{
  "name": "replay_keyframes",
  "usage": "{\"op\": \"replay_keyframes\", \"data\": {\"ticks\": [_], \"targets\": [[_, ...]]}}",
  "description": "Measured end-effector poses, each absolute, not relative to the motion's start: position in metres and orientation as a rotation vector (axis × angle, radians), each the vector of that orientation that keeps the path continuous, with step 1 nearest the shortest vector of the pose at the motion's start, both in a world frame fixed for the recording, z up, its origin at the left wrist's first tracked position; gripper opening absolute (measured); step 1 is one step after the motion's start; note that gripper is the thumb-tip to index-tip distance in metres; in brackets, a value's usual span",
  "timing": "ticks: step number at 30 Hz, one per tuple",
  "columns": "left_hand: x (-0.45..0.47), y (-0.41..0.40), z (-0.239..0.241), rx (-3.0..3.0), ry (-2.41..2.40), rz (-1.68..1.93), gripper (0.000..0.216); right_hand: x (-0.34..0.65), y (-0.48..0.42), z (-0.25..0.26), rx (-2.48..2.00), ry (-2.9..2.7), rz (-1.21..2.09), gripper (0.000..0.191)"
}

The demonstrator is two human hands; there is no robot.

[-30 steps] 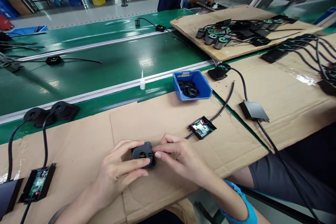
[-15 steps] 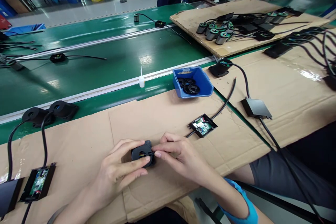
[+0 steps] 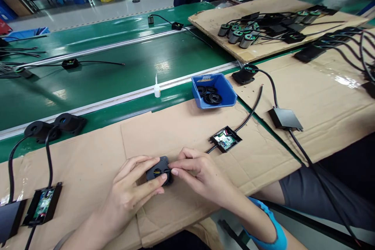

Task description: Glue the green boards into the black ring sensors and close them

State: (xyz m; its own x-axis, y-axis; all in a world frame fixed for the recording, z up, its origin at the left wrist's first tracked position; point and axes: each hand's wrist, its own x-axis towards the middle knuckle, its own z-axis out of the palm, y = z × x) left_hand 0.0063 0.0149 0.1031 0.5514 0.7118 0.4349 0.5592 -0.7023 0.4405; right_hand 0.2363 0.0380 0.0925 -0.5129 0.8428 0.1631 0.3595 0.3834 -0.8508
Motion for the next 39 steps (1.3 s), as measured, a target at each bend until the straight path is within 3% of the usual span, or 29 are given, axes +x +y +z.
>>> {"op": "replay_keyframes", "data": {"ticks": [18, 21, 27, 31, 34, 39], "targets": [[0.018, 0.008, 0.096, 2.757, 1.137, 0.827, 0.016, 0.240, 0.045, 0.089, -1.028, -2.124, 1.027, 0.021], [0.017, 0.008, 0.090, 2.783, 1.121, 0.790, 0.024, 0.239, 0.046, 0.088, -1.025, -2.129, 0.985, 0.018], [0.009, 0.010, 0.086, 2.710, 1.097, 0.662, 0.020, 0.237, 0.023, 0.095, -1.138, -1.932, 0.563, 0.008], [0.011, 0.008, 0.082, 2.677, 1.164, 0.849, 0.021, 0.230, -0.004, 0.089, -1.058, -1.959, 0.622, 0.016], [0.016, 0.002, 0.080, 2.780, 1.249, 1.024, 0.020, 0.222, -0.013, 0.083, -1.018, -2.059, 0.419, 0.023], [0.022, -0.010, 0.078, 2.910, 1.298, 1.033, 0.030, 0.216, -0.004, 0.090, -0.953, -2.159, 0.175, 0.018]]}}
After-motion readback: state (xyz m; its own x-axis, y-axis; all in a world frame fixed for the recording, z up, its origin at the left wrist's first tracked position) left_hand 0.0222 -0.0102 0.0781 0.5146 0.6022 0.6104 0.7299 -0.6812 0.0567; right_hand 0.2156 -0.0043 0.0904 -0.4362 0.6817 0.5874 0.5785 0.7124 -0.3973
